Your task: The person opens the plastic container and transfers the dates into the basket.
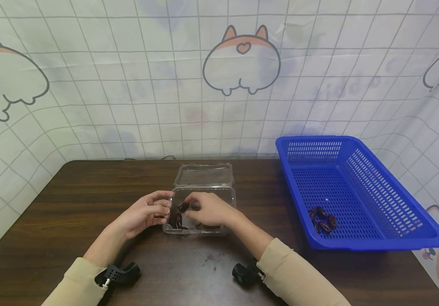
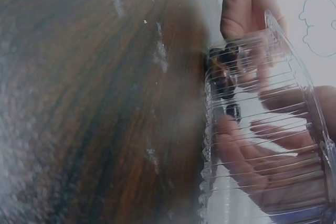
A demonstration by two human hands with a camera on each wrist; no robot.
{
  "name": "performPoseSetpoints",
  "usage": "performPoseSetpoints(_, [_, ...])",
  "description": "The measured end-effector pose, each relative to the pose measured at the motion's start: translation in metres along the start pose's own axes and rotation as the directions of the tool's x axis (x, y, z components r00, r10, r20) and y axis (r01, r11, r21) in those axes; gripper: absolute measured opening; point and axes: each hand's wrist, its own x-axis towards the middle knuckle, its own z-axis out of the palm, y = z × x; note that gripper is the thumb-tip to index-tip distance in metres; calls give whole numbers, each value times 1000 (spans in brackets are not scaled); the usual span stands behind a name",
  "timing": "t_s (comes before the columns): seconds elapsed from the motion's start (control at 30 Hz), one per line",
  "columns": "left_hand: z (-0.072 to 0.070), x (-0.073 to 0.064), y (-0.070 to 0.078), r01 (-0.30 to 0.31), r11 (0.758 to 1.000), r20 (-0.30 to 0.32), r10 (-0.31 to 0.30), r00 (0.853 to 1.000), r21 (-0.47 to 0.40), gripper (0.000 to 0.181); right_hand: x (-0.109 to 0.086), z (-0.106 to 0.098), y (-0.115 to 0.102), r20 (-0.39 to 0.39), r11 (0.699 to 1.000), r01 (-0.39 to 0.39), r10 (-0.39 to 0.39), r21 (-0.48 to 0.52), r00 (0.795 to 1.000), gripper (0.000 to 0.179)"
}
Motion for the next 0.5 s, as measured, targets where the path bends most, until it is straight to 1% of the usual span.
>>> performPoseSetpoints(0.17, [0,0,1,3,1000,1,-3,1000,-2,57,2,0,2,33,999,-18,16,48,999,41])
performPoseSetpoints(0.3, [1,0,1,5,1000,4,-5,1000,-4,57,3,0,4,48,996,-18,14,83,999,41])
performPoseSetpoints(0.5, [0,0,1,9,1000,-5,-9,1000,-7,55,7,1,6,64,994,-26,19,105,998,43])
